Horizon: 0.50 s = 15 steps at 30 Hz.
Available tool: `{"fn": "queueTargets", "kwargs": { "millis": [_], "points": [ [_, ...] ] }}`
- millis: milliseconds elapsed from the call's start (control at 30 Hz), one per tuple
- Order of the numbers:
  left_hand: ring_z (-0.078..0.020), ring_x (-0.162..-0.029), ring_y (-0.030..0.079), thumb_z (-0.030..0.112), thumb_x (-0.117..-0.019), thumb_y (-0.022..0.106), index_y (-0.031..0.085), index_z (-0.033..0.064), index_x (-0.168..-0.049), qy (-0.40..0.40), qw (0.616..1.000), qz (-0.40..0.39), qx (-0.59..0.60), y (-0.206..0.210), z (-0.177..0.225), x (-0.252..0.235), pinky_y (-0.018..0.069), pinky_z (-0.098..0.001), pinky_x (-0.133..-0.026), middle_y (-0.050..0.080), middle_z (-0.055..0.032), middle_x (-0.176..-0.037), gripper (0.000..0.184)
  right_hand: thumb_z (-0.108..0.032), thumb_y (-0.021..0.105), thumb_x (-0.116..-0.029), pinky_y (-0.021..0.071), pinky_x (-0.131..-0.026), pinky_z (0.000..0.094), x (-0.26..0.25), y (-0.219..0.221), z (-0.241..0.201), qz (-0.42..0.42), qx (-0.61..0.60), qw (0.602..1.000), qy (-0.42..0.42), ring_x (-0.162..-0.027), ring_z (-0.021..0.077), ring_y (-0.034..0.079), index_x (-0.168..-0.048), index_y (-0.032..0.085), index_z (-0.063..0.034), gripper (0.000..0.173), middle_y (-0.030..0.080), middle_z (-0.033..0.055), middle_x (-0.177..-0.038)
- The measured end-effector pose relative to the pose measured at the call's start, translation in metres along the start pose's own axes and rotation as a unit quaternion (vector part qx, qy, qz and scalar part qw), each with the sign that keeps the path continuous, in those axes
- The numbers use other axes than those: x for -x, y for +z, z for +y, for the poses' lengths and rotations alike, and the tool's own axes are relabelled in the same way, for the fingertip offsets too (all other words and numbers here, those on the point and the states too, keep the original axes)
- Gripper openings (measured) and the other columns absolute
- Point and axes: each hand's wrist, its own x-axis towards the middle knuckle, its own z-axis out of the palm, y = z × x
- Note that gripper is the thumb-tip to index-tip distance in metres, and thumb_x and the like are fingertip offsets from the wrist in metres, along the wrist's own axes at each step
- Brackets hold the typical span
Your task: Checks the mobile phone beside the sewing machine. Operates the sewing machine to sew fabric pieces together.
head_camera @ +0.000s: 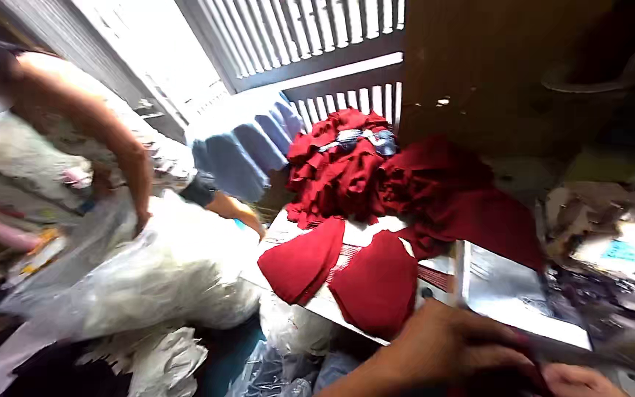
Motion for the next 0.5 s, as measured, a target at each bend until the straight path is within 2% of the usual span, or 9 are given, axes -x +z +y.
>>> {"fn": "queueTargets", "kwargs": {
  "millis": [67, 100, 133, 200, 300, 367, 500],
  "points": [
    [-0.0057, -0.077, 0.072, 0.011, -0.0895, 0.078, 0.077, 0.0005, -0.1, -0.055, 0.998, 0.001, 0.035, -0.002, 0.001, -0.004, 0.061, -0.0257, -0.076, 0.077, -0.0041, -0.088, 0.014, -0.013, 0.078, -0.0887, 0.0552, -0.099, 0.0278, 0.005, 0.005, -0.003, 0.031, -0.015, 0.999, 0.018, -0.112, 0.0075, 0.065, -0.096, 0.076, -0.0072, 0.01, 0.073, 0.0019, -0.113],
    [-0.0041, -0.076, 0.071, 0.013, -0.0906, 0.077, 0.076, 0.0013, -0.098, -0.078, 0.996, -0.004, 0.05, -0.002, -0.001, -0.008, 0.0609, -0.0241, -0.074, 0.076, -0.0022, -0.087, 0.014, -0.017, 0.077, -0.089, 0.058, -0.094, 0.0252, 0.006, 0.011, -0.005, 0.066, -0.019, 0.997, 0.031, -0.107, 0.0049, 0.068, -0.097, 0.077, -0.0128, 0.009, 0.075, -0.0033, -0.11],
    [-0.003, -0.075, 0.07, 0.014, -0.0923, 0.075, 0.076, 0.0021, -0.097, -0.092, 0.994, -0.008, 0.064, -0.002, -0.004, -0.011, 0.061, -0.0234, -0.073, 0.076, -0.0002, -0.086, 0.013, -0.018, 0.077, -0.0893, 0.0607, -0.085, 0.0233, 0.005, 0.017, -0.005, 0.099, -0.036, 0.994, 0.04, -0.096, 0.0042, 0.071, -0.098, 0.077, -0.0133, 0.01, 0.076, -0.0043, -0.103],
    [-0.0035, -0.075, 0.07, 0.014, -0.0958, 0.071, 0.075, 0.0036, -0.096, -0.098, 0.991, -0.008, 0.089, -0.004, -0.011, -0.017, 0.0612, -0.0242, -0.071, 0.075, 0.0016, -0.084, 0.011, -0.015, 0.074, -0.0917, 0.0615, -0.075, 0.0215, 0.005, 0.023, -0.007, 0.119, -0.079, 0.988, 0.063, -0.082, 0.0039, 0.071, -0.099, 0.075, -0.0085, 0.01, 0.075, -0.0029, -0.092],
    [-0.005, -0.073, 0.07, 0.016, -0.0973, 0.069, 0.077, 0.0065, -0.096, -0.097, 0.991, 0.004, 0.089, -0.003, -0.012, -0.02, 0.0613, -0.0237, -0.068, 0.075, 0.0021, -0.084, 0.012, -0.011, 0.07, -0.0963, 0.0624, -0.077, 0.0234, 0.01, 0.024, -0.012, 0.104, -0.117, 0.984, 0.087, -0.083, 0.0067, 0.072, -0.105, 0.075, -0.0011, 0.014, 0.076, 0.0023, -0.094],
    [-0.0044, -0.072, 0.071, 0.019, -0.0966, 0.071, 0.079, 0.0089, -0.095, -0.105, 0.992, 0.01, 0.063, -0.002, -0.01, -0.021, 0.061, -0.0219, -0.067, 0.076, 0.0031, -0.083, 0.013, -0.012, 0.068, -0.0979, 0.0621, -0.076, 0.0232, 0.012, 0.024, -0.011, 0.104, -0.115, 0.983, 0.095, -0.082, 0.0064, 0.072, -0.104, 0.075, -0.0007, 0.015, 0.076, 0.0027, -0.094],
    [-0.004, -0.072, 0.071, 0.019, -0.0983, 0.068, 0.078, 0.0087, -0.095, -0.092, 0.995, 0.011, 0.025, 0.002, -0.008, -0.022, 0.061, -0.0208, -0.067, 0.075, 0.0034, -0.082, 0.015, -0.014, 0.072, -0.0954, 0.0606, -0.07, 0.0205, 0.013, 0.021, -0.01, 0.124, -0.093, 0.982, 0.105, -0.075, 0.0039, 0.071, -0.097, 0.077, -0.0029, 0.012, 0.076, 0.0009, -0.085]
  ]
}}
